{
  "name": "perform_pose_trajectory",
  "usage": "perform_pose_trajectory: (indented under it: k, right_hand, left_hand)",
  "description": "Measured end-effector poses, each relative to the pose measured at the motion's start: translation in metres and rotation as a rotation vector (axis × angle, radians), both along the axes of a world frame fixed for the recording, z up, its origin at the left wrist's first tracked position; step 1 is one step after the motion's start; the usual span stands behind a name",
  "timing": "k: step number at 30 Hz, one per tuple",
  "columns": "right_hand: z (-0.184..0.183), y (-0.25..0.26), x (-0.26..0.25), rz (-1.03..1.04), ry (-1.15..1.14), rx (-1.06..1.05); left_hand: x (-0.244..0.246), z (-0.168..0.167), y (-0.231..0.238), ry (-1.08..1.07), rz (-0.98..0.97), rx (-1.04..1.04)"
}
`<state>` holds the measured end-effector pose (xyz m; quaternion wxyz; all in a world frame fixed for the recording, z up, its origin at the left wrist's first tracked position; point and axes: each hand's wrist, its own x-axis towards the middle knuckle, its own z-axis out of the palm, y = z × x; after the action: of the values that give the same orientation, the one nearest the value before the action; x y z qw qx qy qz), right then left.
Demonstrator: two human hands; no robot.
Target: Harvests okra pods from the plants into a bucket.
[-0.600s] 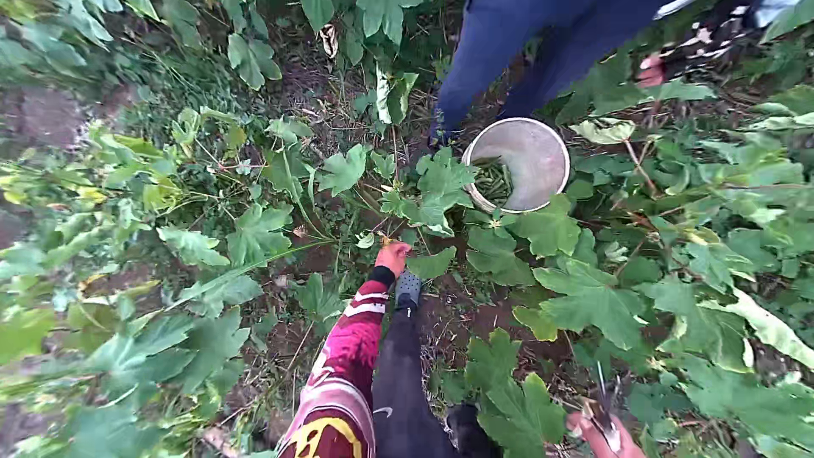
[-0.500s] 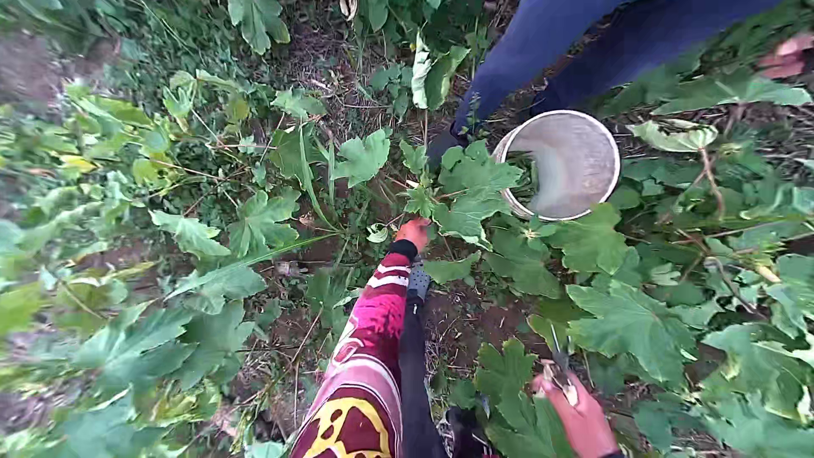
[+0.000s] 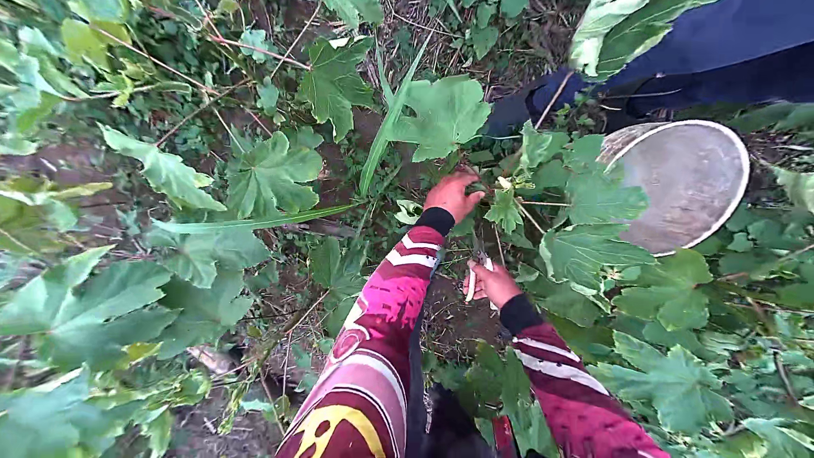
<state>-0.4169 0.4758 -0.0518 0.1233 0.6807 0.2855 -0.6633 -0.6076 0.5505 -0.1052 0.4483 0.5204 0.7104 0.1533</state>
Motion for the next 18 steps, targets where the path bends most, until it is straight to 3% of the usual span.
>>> perform_pose_trajectory:
  k: [2, 6, 18]
  right_hand:
    - [-0.004, 0.011, -0.013, -0.020, -0.029, 0.030]
    - [-0.009, 0.026, -0.032, -0.040, -0.093, 0.041]
    - [-0.028, 0.056, -0.042, 0.066, -0.138, 0.135]
  left_hand:
    - [-0.001, 0.002, 0.001, 0.034, -0.054, -0.032]
    - [-0.007, -0.003, 0.001, 0.045, 0.021, -0.110]
    - [-0.017, -0.010, 0.006, 0.025, -0.026, -0.296]
